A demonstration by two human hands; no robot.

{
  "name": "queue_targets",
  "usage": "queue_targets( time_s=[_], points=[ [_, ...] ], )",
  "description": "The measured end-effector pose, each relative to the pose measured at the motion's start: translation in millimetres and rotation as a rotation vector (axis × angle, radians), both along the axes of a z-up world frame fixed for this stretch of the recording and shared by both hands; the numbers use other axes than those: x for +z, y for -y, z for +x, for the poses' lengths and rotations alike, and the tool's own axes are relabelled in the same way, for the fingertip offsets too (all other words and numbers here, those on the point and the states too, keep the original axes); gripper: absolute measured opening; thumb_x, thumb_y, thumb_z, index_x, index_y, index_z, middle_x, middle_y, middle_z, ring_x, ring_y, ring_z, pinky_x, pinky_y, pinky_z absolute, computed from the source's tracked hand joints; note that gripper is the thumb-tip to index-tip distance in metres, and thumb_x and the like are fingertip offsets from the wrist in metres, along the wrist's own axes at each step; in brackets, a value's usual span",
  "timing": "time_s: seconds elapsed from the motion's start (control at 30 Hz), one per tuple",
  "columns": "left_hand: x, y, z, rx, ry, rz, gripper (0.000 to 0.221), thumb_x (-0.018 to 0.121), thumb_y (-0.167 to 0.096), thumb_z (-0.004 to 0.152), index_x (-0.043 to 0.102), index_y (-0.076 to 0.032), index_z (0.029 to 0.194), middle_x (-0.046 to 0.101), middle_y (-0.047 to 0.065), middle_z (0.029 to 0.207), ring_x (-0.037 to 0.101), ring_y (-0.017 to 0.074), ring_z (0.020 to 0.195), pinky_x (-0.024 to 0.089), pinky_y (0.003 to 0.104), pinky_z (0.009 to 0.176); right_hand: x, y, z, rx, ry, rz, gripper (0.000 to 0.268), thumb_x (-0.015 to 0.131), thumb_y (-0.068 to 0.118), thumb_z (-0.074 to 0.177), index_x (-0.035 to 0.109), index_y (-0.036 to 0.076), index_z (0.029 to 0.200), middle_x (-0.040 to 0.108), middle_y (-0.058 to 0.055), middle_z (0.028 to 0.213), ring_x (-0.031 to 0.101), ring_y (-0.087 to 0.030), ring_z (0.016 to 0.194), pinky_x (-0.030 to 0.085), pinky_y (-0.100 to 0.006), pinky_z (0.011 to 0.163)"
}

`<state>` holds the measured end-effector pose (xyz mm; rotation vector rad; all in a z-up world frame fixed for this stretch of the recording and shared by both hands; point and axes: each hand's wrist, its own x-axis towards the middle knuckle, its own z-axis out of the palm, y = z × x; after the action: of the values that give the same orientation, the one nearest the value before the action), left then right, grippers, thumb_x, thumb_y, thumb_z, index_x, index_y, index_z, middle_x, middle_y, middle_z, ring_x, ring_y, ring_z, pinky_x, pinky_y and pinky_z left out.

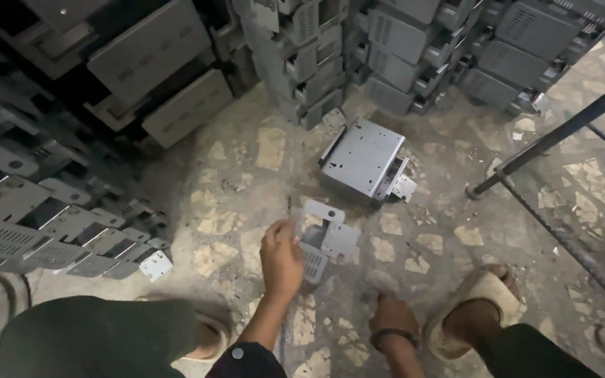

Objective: Hammering metal covers to adjust their shape and stacking them on the floor.

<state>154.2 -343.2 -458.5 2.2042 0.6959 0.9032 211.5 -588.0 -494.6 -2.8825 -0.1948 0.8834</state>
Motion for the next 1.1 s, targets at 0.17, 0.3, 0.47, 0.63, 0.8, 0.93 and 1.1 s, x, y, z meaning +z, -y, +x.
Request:
queue_targets(
  time_s=[0.17,0.3,0.47,0.63,0.8,0.93,1.1],
  points=[
    [63.4,26.6,6.5,-0.220,-0.320,0.265,0.074,0.064,-0.049,0.094,0.045,0.000,0.146,0.045,0.023,0.153,0.044,0.0408,0.141,0.031,0.055,0.116,-14.2,0.8,0.7,-0.020,0.011,-0.002,0.032,0.063,0.018,0.089,0.071,0.019,0.120,0.073,-0.016,0.115,0.071,-0.036,0.111,0.058,-0.049,0.094],
    [100.3,23.7,11.3,-0.239,-0.778,0.177,0.137,0.078,-0.073,0.065,0.011,-0.002,0.161,0.012,0.025,0.167,0.012,0.0426,0.155,0.004,0.060,0.116,-1.9,0.8,-1.0,-0.045,-0.014,0.003,0.031,0.065,0.019,0.090,0.071,0.019,0.120,0.073,-0.017,0.117,0.070,-0.037,0.112,0.058,-0.049,0.094],
    [73.0,42.6,16.2,-0.238,-0.763,0.280,0.126,0.084,-0.060,0.068,0.018,0.000,0.157,0.016,0.029,0.161,0.017,0.0435,0.152,0.011,0.056,0.121,4.9,-2.8,-1.7,-0.055,0.009,0.028,0.031,0.066,0.015,0.088,0.071,0.018,0.119,0.073,-0.017,0.115,0.070,-0.037,0.111,0.057,-0.049,0.093],
    [56.1,35.8,13.3,-0.241,-0.462,0.265,0.110,0.084,-0.049,0.074,0.028,0.004,0.153,0.026,0.033,0.157,0.028,0.0499,0.145,0.024,0.057,0.117,23.1,-9.1,2.6,-0.004,-0.063,-0.022,0.030,0.069,0.014,0.088,0.072,0.014,0.118,0.073,-0.016,0.115,0.070,-0.034,0.110,0.059,-0.047,0.091],
    [26.7,12.0,7.5,-0.320,-0.190,0.120,0.098,0.083,-0.032,0.078,0.031,0.006,0.152,0.036,0.035,0.152,0.041,0.0531,0.137,0.037,0.055,0.113,33.4,-11.4,4.7,0.049,-0.135,-0.107,0.030,0.065,0.016,0.094,0.068,0.014,0.124,0.073,-0.015,0.116,0.072,-0.033,0.108,0.061,-0.046,0.088],
    [21.6,12.6,12.1,-0.313,-0.046,0.061,0.084,0.080,-0.027,0.092,0.032,0.005,0.154,0.037,0.033,0.155,0.044,0.0524,0.142,0.042,0.054,0.113,15.3,-5.9,0.7,0.044,-0.105,-0.087,0.032,0.065,0.017,0.093,0.069,0.015,0.124,0.073,-0.016,0.116,0.071,-0.034,0.110,0.060,-0.046,0.091],
    [41.5,4.7,44.5,-0.043,-0.380,-0.169,0.085,0.076,-0.049,0.083,0.042,-0.004,0.147,0.061,0.027,0.128,0.064,0.0470,0.109,0.054,0.051,0.087,-9.6,0.9,10.4,-0.047,-0.096,0.081,0.030,0.070,0.025,0.088,0.071,0.013,0.116,0.070,-0.014,0.107,0.067,-0.032,0.099,0.055,-0.046,0.083]
  ],
)
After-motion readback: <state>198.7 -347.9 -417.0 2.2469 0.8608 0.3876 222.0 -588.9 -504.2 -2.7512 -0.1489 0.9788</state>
